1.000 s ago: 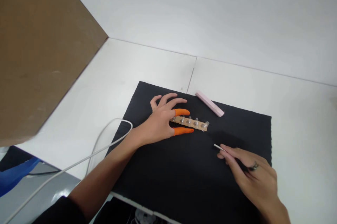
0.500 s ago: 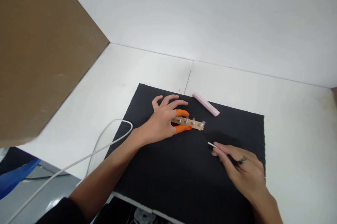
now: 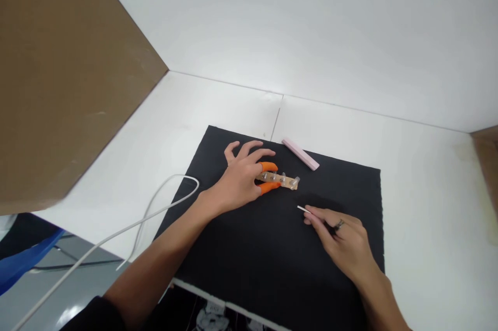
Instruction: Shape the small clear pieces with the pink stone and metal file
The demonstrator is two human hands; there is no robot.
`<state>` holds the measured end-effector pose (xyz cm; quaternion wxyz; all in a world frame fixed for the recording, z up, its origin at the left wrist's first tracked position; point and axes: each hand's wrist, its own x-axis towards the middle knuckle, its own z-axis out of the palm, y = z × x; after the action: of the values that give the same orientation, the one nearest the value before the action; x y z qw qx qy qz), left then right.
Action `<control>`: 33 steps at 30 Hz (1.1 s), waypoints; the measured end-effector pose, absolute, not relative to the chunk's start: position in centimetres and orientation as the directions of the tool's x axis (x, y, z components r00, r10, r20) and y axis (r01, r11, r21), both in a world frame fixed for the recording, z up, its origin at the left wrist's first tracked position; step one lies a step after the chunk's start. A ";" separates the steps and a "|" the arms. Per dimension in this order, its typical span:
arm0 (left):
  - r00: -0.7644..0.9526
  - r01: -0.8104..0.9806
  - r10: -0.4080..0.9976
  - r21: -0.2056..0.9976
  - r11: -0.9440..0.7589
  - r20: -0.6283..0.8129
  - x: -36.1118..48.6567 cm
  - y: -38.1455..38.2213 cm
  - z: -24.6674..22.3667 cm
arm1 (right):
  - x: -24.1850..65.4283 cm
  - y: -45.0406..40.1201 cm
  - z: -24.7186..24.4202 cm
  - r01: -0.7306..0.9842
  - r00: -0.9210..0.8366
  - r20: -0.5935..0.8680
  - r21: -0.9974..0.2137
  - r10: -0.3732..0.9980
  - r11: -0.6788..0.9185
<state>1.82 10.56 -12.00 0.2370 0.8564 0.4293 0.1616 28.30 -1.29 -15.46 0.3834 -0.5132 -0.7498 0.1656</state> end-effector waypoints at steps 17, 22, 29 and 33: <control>0.583 0.665 0.802 0.493 -0.562 0.128 2.1 10.0 -11.8 | 27.6 -1.3 -16.2 0.623 -0.202 0.409 -0.648 0.890 0.438; 0.589 0.661 0.797 0.488 -0.570 0.133 2.2 10.0 -11.6 | 27.4 -1.2 -16.3 0.643 -0.194 0.389 -0.642 0.900 0.416; 0.593 0.659 0.791 0.474 -0.584 0.150 2.3 10.2 -11.7 | 26.8 -0.9 -16.6 0.674 -0.205 0.344 -0.629 0.916 0.387; 0.595 0.660 0.787 0.458 -0.595 0.165 2.3 10.2 -11.8 | 26.7 -0.8 -16.8 0.683 -0.197 0.339 -0.626 0.920 0.377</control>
<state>2.30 10.19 -11.82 0.1777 0.8751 0.4134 0.1780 26.69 -0.77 -16.79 0.3454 -0.5313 -0.7543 0.1716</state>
